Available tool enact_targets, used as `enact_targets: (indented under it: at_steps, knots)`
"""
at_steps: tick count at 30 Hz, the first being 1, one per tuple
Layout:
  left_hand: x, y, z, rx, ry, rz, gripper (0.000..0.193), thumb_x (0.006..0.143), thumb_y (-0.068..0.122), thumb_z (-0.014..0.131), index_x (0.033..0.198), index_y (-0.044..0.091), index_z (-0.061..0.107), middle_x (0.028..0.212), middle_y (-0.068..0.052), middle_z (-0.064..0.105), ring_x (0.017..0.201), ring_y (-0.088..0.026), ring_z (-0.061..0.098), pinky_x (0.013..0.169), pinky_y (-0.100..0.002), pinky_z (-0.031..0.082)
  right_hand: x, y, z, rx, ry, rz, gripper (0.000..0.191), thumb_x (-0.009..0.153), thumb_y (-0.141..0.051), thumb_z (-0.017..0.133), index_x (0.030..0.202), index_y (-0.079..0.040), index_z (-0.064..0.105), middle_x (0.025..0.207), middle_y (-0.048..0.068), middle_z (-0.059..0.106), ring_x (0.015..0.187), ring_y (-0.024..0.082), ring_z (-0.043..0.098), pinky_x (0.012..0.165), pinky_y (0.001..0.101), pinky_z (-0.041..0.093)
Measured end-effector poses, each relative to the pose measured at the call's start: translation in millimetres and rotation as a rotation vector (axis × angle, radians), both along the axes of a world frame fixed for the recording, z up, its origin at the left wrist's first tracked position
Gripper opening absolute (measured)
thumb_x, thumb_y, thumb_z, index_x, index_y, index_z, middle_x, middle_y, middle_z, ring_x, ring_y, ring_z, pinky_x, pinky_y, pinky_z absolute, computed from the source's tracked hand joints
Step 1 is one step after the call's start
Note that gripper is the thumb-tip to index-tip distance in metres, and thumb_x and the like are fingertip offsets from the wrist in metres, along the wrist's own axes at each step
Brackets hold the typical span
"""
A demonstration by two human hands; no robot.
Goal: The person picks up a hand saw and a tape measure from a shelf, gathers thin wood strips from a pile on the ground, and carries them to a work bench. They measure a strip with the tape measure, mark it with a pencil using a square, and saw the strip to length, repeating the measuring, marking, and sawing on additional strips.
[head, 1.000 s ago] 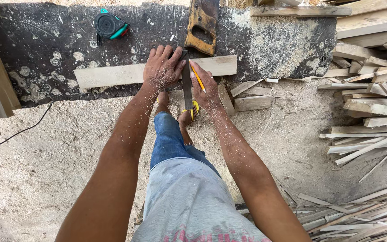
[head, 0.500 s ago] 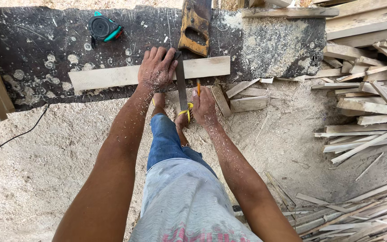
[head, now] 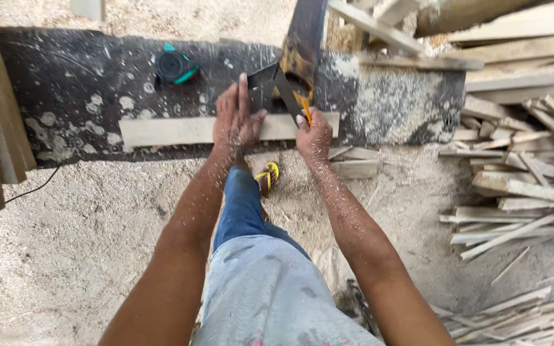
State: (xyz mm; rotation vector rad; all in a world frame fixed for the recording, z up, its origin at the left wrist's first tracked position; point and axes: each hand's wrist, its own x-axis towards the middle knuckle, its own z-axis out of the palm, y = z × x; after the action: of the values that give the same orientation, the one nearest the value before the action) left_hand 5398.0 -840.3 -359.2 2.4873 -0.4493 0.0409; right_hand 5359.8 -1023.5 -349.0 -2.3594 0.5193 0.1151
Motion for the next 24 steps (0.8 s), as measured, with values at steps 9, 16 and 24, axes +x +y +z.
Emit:
enact_targets:
  at_steps: [9,16,24]
  knots:
    - [32,11,-1,0.344,0.327,-0.296,0.105,0.083,0.078,0.057,0.159,0.010,0.031,0.145,-0.020,0.042,0.134,-0.036,0.042,0.116,-0.055,0.029,226,40,2,0.073,-0.065,-0.010,0.020,0.097,-0.022,0.076,0.106,-0.005,0.068,0.090,0.012,0.073,0.085,0.026,0.070,0.081,0.0429,0.055]
    - [40,15,-6,0.281,0.432,-0.399,0.102,0.082,0.077,0.060,0.156,0.012,0.033,0.152,-0.021,0.041,0.141,-0.038,0.037,0.119,-0.055,0.023,326,78,-4,0.008,0.098,0.082,0.033,0.102,-0.028,0.067,0.123,-0.003,0.059,0.103,0.011,0.059,0.091,0.025,0.066,0.081,0.0425,0.058]
    - [45,14,-11,0.314,0.446,-0.487,0.101,0.079,0.068,0.066,0.157,0.014,0.031,0.154,-0.019,0.040,0.142,-0.037,0.036,0.118,-0.054,0.023,345,48,-5,-0.236,-0.398,0.247,0.054,0.093,-0.010,0.063,0.143,-0.002,0.046,0.121,0.015,0.045,0.109,0.029,0.058,0.091,0.0463,0.056]
